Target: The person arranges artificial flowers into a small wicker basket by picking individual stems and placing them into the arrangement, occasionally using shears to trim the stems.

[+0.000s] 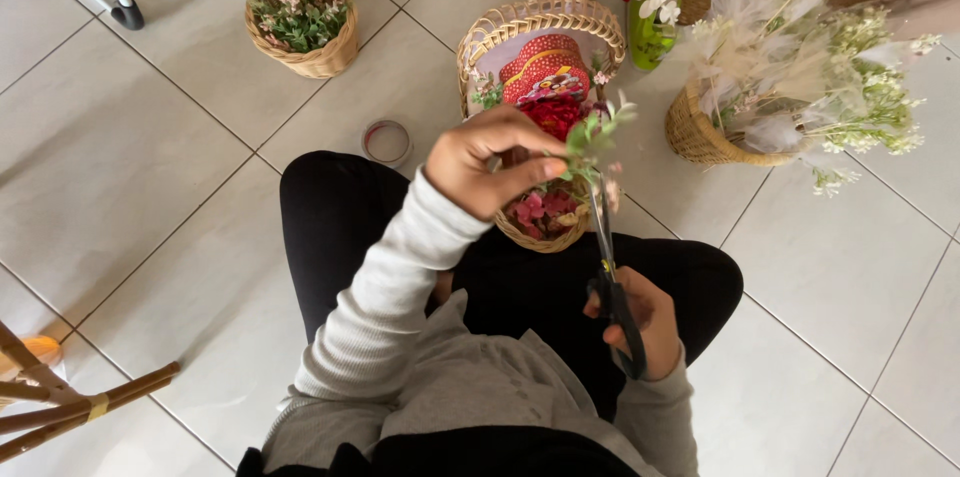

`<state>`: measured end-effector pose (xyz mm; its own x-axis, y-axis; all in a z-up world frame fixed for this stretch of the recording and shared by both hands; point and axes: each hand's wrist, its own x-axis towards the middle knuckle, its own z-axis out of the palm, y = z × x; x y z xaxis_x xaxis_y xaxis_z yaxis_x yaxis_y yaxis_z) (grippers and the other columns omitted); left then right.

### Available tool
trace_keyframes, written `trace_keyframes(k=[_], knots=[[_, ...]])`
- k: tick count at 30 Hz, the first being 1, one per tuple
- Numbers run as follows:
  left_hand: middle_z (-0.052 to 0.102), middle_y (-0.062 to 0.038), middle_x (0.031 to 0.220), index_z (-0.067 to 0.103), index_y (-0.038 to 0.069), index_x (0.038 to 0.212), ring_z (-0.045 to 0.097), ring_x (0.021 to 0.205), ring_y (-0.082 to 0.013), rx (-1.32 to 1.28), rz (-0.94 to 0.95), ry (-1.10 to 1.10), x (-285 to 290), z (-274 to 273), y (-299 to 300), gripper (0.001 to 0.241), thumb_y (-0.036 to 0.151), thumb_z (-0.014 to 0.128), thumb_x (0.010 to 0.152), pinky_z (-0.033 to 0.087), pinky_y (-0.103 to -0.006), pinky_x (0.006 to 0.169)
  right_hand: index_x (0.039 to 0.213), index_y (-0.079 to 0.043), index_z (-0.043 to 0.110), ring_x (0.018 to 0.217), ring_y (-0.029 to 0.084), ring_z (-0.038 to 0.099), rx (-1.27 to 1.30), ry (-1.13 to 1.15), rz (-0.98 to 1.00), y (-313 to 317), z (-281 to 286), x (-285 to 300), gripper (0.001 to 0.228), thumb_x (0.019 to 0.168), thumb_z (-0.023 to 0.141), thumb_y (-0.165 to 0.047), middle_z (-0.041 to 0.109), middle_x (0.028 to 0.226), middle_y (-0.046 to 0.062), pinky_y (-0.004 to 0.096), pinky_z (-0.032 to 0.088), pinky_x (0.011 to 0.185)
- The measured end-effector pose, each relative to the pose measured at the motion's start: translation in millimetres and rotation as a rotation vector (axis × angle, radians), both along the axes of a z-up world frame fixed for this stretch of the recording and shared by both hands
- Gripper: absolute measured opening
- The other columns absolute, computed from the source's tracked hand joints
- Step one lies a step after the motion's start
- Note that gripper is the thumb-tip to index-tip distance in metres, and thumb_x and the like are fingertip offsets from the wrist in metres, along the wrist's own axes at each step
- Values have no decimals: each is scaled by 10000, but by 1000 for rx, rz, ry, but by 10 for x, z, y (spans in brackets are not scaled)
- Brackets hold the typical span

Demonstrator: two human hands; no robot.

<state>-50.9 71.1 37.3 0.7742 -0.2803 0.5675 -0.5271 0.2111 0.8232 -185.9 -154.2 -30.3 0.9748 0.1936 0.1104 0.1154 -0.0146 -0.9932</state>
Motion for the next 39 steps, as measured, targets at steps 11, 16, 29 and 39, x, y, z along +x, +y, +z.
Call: trace_keyframes(k=[11, 16, 29, 39], knots=[[706, -82, 859, 684, 40, 916, 665, 706, -90, -57, -177, 384, -78, 57, 208, 138, 71, 722, 787, 571, -165, 658, 778, -70, 506, 632, 120, 460, -607, -213, -132, -494, 577, -336, 642, 349, 913, -318, 525, 721, 25, 230, 390, 556], [705, -114, 852, 664, 42, 923, 713, 772, -149, -36, -347, 362, -112, 51, 240, 183, 34, 742, 758, 615, -202, 707, 857, -13, 552, 679, 146, 506, -464, -133, -111, -1094, 753, -387, 619, 355, 878, -171, 548, 754, 67, 249, 416, 605], [699, 26, 813, 688, 123, 898, 647, 691, -49, 343, -478, 34, -128, 63, 235, 78, 139, 696, 822, 534, -170, 632, 655, -136, 510, 529, 81, 397, -869, 11, 401, -1405, 1058, 467, 562, 396, 915, -426, 507, 590, -41, 198, 350, 479], [600, 17, 719, 682, 125, 816, 541, 617, -115, 297, -421, -225, -92, 56, 286, 19, 117, 695, 827, 451, -243, 538, 602, -77, 491, 534, 136, 346, -831, 129, 447, -1345, 1195, 741, 582, 381, 886, -442, 446, 596, 12, 244, 287, 497]])
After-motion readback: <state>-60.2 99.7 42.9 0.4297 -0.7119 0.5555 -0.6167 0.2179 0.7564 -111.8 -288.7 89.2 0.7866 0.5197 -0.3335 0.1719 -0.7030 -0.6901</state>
